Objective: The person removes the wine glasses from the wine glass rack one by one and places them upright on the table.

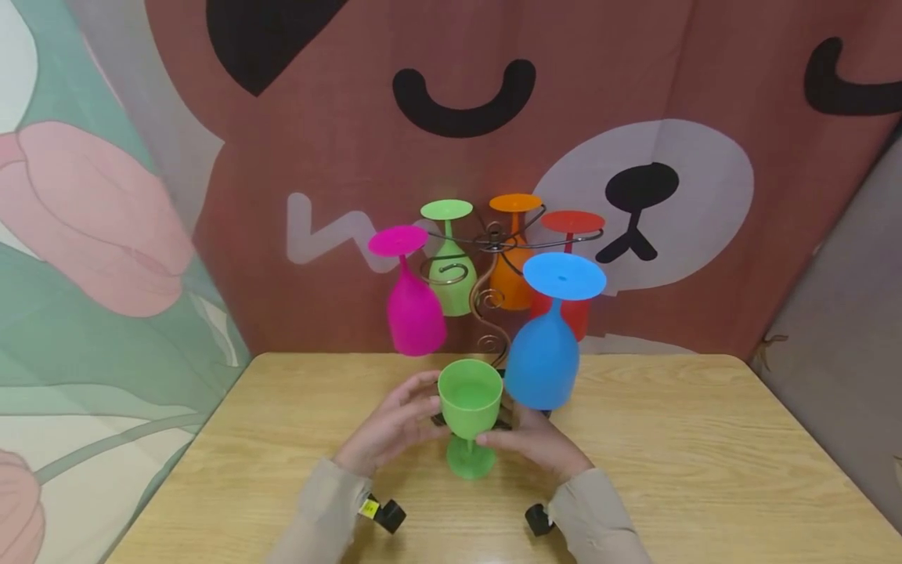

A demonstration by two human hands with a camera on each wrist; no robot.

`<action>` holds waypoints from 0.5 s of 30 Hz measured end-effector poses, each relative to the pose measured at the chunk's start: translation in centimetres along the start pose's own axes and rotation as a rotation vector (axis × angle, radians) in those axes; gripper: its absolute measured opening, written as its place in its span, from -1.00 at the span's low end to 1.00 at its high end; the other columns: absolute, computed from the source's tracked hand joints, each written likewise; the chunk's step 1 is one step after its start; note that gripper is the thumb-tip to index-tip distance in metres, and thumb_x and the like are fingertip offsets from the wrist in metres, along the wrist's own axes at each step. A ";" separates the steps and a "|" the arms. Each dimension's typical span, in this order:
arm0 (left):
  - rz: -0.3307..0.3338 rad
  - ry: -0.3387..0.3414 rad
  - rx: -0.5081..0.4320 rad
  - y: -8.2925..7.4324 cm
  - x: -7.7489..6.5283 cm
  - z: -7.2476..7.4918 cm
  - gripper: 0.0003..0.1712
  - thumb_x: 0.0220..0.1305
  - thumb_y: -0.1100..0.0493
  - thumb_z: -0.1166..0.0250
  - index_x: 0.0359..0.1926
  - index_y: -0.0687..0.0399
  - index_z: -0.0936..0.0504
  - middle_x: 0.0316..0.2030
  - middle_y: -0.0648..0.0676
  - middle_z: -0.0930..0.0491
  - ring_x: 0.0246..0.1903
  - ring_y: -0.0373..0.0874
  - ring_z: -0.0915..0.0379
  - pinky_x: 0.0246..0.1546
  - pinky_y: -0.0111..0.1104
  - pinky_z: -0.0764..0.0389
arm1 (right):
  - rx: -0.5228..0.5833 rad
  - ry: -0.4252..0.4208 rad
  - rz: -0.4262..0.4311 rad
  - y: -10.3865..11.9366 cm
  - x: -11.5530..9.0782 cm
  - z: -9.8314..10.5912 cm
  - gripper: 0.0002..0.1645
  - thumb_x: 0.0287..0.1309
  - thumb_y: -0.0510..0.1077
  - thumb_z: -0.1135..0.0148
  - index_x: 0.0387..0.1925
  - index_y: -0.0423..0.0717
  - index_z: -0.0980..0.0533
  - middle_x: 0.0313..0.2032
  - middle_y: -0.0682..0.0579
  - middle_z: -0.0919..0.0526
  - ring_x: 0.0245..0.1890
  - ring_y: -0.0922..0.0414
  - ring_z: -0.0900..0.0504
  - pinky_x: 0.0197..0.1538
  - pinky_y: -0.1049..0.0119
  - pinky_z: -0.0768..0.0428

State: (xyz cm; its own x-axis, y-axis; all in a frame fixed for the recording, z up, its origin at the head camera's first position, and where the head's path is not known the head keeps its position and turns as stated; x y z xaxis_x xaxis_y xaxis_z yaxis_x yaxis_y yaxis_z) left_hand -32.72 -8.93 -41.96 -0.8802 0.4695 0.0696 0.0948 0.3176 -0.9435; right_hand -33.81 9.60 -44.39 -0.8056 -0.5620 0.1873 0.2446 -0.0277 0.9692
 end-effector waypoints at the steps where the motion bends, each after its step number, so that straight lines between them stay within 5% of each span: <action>1: -0.002 0.003 0.003 0.0 0.0 0.0 -0.47 0.47 0.29 -0.11 0.40 0.19 -0.26 0.38 0.33 -0.22 0.22 0.03 -0.43 0.21 0.06 -0.53 | 0.001 0.002 -0.004 0.0 0.0 0.0 0.01 0.25 -0.24 -0.37 0.57 -0.07 0.00 0.47 -0.19 -0.21 0.42 -0.23 -0.25 0.37 -0.15 -0.29; 9: -0.003 -0.023 0.026 -0.3 -0.1 -0.1 -0.46 0.48 0.27 -0.14 0.39 0.24 -0.25 0.36 0.33 -0.25 0.21 0.00 -0.43 0.20 0.08 -0.53 | 0.013 0.007 -0.011 0.1 0.1 -0.1 0.03 0.24 -0.25 -0.37 0.57 -0.02 0.00 0.47 -0.14 -0.23 0.41 -0.11 -0.31 0.38 0.00 -0.32; 15: -0.003 -0.041 0.044 -0.4 -0.1 0.0 -0.47 0.47 0.25 -0.15 0.37 0.22 -0.26 0.35 0.32 -0.25 0.20 -0.04 -0.43 0.22 0.05 -0.52 | -0.002 0.003 0.000 0.3 0.0 0.0 0.03 0.24 -0.23 -0.37 0.57 -0.05 0.01 0.47 -0.19 -0.21 0.42 -0.20 -0.26 0.37 -0.10 -0.31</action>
State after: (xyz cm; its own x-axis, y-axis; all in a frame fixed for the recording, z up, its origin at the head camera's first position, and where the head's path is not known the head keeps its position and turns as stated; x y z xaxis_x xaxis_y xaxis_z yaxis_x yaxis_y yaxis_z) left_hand -32.67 -9.09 -41.63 -0.8988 0.4343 0.0600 0.0723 0.2816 -0.9568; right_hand -33.78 9.60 -44.12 -0.8039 -0.5648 0.1867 0.2458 -0.0296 0.9689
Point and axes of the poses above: each hand's wrist, its own x-axis towards the middle knuckle, its own z-axis out of the back of the hand, y = z × x, the point moved 7 cm from there along x, towards the middle knuckle
